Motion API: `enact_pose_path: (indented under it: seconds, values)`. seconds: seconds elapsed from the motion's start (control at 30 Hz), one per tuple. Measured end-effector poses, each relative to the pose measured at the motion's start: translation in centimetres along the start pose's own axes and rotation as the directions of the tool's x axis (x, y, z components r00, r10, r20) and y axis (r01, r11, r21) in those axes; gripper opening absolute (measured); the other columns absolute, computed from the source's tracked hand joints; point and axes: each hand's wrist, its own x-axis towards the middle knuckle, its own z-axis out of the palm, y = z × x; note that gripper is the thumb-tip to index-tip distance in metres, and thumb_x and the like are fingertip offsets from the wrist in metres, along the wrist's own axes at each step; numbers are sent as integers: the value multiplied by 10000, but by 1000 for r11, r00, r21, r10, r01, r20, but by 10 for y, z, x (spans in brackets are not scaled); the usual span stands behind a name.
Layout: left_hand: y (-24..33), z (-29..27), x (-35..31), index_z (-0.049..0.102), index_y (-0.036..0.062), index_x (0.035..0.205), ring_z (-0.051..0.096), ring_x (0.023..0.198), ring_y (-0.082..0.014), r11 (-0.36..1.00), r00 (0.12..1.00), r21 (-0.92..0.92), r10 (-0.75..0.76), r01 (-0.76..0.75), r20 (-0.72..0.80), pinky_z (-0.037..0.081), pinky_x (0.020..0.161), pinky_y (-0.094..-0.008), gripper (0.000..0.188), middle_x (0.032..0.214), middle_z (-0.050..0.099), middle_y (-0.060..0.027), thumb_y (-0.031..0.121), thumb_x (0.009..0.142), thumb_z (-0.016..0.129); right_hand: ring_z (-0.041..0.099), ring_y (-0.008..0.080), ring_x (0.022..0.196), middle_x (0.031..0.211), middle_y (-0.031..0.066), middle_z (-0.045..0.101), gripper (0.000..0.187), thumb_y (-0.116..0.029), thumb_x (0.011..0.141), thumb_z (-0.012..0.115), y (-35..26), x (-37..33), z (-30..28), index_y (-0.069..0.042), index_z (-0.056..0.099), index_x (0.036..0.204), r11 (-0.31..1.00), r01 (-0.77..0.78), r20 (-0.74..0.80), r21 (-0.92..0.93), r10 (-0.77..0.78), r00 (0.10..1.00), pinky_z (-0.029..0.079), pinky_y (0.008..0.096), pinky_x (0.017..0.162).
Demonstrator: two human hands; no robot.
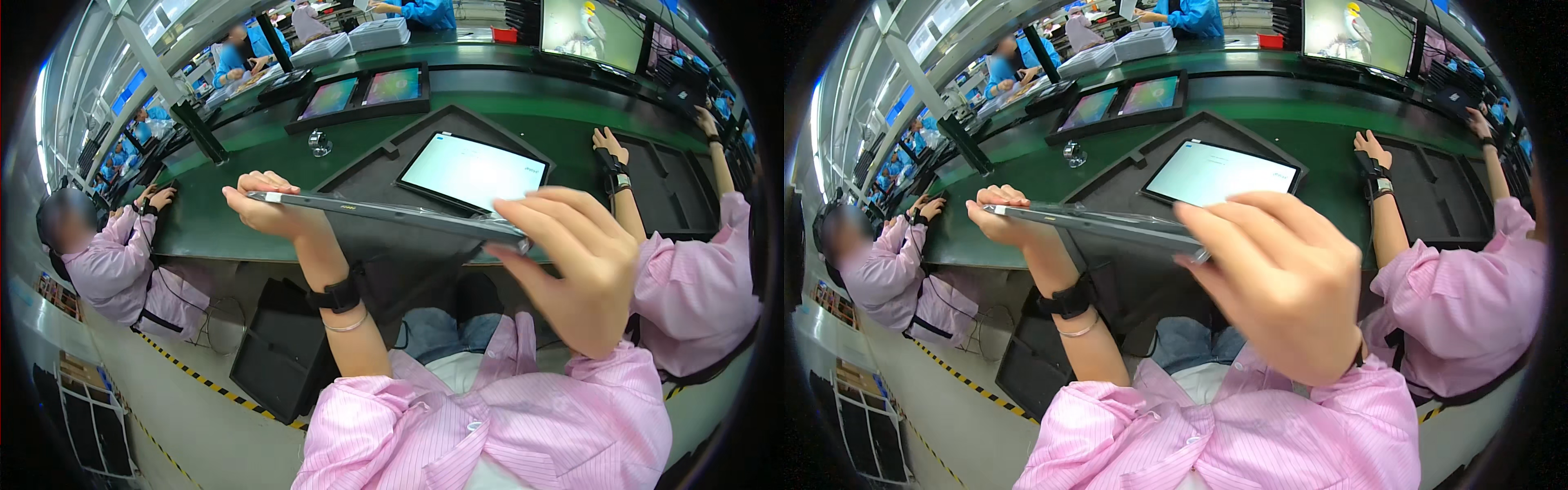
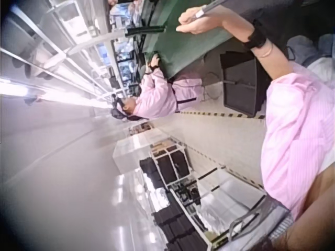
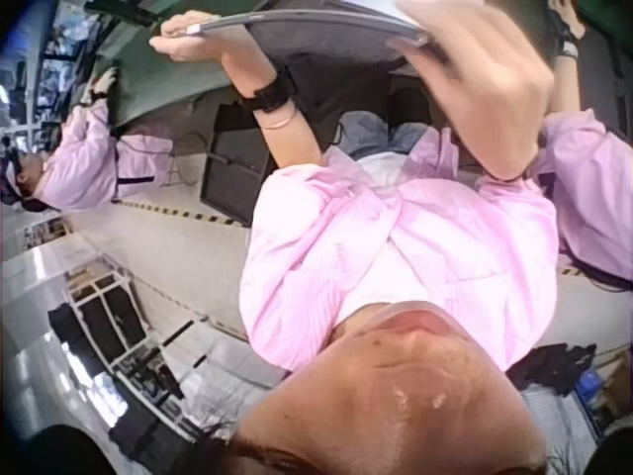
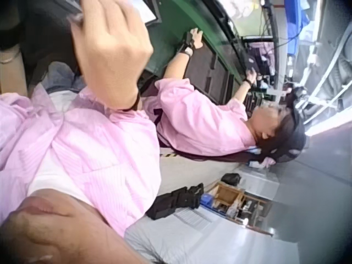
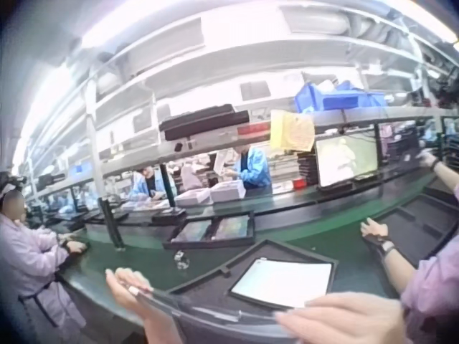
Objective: The recorder is inspecting and functional testing electronic tablet devices at a production line station, involving removing protective plastic, checking screens, and organizing trays.
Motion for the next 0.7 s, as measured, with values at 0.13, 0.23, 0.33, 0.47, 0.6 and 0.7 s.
enact_pose_path:
  seconds: [0.13, 0.23, 0.33, 0.47, 0.6, 0.7]
  values:
    - [-7, -13, 7, 335, 100, 490, 307, 325, -126, 996, 986, 46, -86, 80, 144, 252, 321, -213, 486, 417, 327, -39, 303, 923, 247, 622, 190, 626, 732, 73, 648, 349, -57, 558, 767, 16, -19, 6, -26, 669, 892, 895, -138, 118, 423, 97, 988, 483, 258, 543]
    - [-15, -19, 6, 331, 100, 495, 300, 329, -117, 985, 986, 132, -127, 112, 111, 238, 321, -217, 482, 419, 318, -31, 300, 925, 244, 623, 170, 619, 735, 81, 648, 339, -37, 605, 760, 18, -30, 23, -18, 666, 929, 890, -83, 31, 448, 77, 997, 480, 235, 540]
    - [-26, -23, 3, 305, 105, 499, 274, 327, -103, 961, 982, 232, -173, 151, 78, 203, 319, -226, 471, 427, 279, -11, 291, 929, 260, 620, 157, 601, 729, 83, 647, 291, -2, 619, 750, 14, -39, 37, -8, 663, 896, 771, -263, 93, 580, 257, 962, 473, 220, 501]
    - [-38, -27, 3, 291, 107, 496, 257, 322, -104, 947, 977, 268, -203, 178, 70, 187, 313, -235, 474, 432, 261, -3, 286, 933, 267, 599, 144, 541, 719, 87, 637, 237, 20, 602, 745, 19, -37, 51, -3, 651, 818, 876, -98, -38, 473, 132, 991, 452, 218, 440]
    - [-46, -37, 5, 294, 104, 494, 251, 338, -119, 944, 967, 248, -243, 218, 75, 193, 337, -247, 492, 421, 270, -14, 311, 937, 237, 540, 138, 483, 681, 63, 590, 221, 32, 593, 732, 16, -35, 60, -11, 656, 796, 901, -21, -126, 433, 84, 988, 421, 221, 415]
    - [-49, -46, 6, 297, 104, 493, 260, 358, -127, 932, 950, 228, -304, 282, 66, 213, 364, -252, 513, 416, 279, -21, 347, 937, 211, 509, 130, 469, 675, 60, 575, 233, 23, 582, 738, 12, -33, 66, -11, 656, 797, 940, 25, -157, 340, 31, 987, 395, 213, 402]
